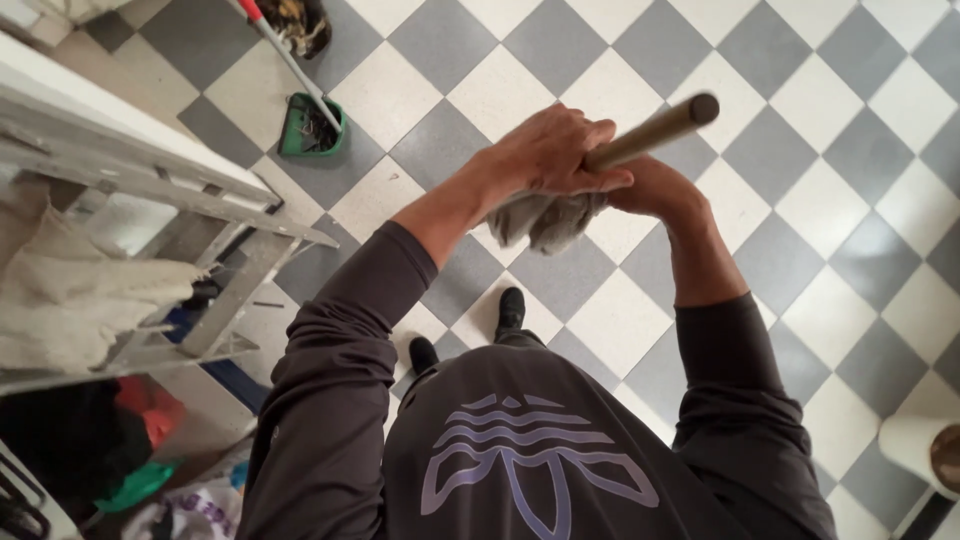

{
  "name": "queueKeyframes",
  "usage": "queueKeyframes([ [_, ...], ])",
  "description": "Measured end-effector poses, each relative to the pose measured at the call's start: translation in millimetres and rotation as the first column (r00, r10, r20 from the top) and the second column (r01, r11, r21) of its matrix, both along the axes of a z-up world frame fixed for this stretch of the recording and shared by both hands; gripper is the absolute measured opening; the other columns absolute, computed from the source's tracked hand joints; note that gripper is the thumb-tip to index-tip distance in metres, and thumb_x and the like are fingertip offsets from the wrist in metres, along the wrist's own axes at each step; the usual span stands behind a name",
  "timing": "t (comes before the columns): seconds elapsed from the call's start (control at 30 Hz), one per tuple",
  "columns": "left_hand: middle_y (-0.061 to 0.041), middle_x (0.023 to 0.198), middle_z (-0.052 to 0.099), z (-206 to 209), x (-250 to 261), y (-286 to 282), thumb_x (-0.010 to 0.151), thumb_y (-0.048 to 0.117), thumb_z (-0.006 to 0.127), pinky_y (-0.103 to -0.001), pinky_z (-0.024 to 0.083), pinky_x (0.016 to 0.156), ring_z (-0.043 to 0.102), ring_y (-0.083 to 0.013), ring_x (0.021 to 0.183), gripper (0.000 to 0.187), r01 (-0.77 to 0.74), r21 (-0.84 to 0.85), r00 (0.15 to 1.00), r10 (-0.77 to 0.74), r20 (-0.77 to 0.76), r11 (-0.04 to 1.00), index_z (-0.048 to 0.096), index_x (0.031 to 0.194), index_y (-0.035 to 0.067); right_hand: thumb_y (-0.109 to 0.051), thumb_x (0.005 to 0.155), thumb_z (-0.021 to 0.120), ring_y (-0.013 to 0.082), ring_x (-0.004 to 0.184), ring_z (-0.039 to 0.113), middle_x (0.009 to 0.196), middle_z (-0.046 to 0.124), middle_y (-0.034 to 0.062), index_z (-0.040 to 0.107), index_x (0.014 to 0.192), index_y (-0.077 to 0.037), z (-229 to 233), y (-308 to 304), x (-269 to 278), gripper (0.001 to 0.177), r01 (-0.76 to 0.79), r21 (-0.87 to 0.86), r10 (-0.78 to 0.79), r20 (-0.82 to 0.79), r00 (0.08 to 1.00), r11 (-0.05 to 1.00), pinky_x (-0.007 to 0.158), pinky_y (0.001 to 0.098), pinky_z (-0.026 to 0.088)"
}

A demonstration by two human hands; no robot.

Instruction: Mopping the floor and stairs, then checking a phone and plugging it into a charger

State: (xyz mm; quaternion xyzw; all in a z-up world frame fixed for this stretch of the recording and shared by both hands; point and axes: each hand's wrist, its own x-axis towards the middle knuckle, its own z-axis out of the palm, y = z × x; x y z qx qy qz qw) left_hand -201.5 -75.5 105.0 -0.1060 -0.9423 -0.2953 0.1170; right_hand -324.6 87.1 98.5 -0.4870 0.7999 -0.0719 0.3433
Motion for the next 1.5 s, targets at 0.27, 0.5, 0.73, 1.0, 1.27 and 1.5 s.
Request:
queueKeyframes([
  [0.27,-0.021,0.087,0.074,14,-46,-18,0.088,0.087,0.038,-0.055,0.057,0.084,0.073,-0.0453,0.093,0.075,-0.347,-0.019,0.867,0.329,0.376,0.938,0.065,0.101,0.018,-0.025,0.106,0.060,0.0226,0.097,0.064,0.101,0.063,0.0094,0.061,0.120,-0.004,-40,3,-6,0.024,0.585,-0.392,0.030,0.847,0.530,0.710,0.098,0.0463,0.056],
  [0.5,-0.021,0.101,0.074,-12,-19,-70,0.072,0.078,0.074,-0.055,0.056,0.091,0.071,-0.0440,0.102,0.073,-0.225,-0.204,0.708,0.303,0.638,0.953,0.070,0.109,0.015,-0.019,0.094,0.086,0.0302,0.103,0.069,0.103,0.070,0.0222,0.066,0.120,0.001,-36,-18,-64,0.039,0.193,-0.653,0.071,0.356,0.932,0.732,0.092,0.0407,0.055],
  [0.73,-0.014,0.105,0.076,-72,18,-109,0.079,0.042,0.077,-0.052,0.056,0.095,0.071,-0.0385,0.107,0.033,-0.261,-0.187,0.666,0.317,0.675,0.947,0.077,0.106,0.024,-0.010,0.099,0.076,0.0459,0.111,0.067,0.111,0.070,0.0297,0.067,0.117,0.009,-24,-38,-66,0.028,0.013,-0.572,0.202,0.311,0.929,0.820,0.094,0.0554,0.055],
  [1.0,-0.019,0.108,0.075,-33,96,-66,0.089,0.039,0.068,-0.050,0.053,0.098,0.070,-0.0383,0.109,0.038,-0.306,0.102,0.560,0.093,0.824,0.947,0.071,0.117,0.012,-0.052,0.094,0.066,0.0419,0.125,0.062,0.124,0.070,0.0237,0.068,0.128,-0.004,-79,-24,3,0.059,0.195,0.082,-0.210,0.246,0.946,0.977,0.112,0.0524,0.043],
  [1.27,-0.025,0.107,0.071,-156,118,-79,0.090,0.049,0.069,-0.057,0.051,0.092,0.067,-0.0464,0.106,0.049,-0.082,0.200,0.683,-0.091,0.725,0.976,0.064,0.112,0.005,-0.027,0.094,0.075,0.0396,0.108,0.071,0.104,0.076,0.0189,0.068,0.116,-0.009,-95,13,31,0.029,-0.099,-0.164,0.144,0.295,0.945,0.981,0.093,0.0522,0.055],
  [1.5,-0.015,0.111,0.075,-208,110,-100,0.094,0.047,0.063,-0.054,0.055,0.097,0.069,-0.0404,0.110,0.035,-0.097,0.051,0.675,0.029,0.738,0.994,0.067,0.114,0.019,-0.024,0.098,0.070,0.0396,0.111,0.070,0.112,0.075,0.0172,0.067,0.120,-0.011,-107,-1,30,0.026,-0.060,-0.114,0.089,0.271,0.958,0.992,0.095,0.0562,0.055],
])
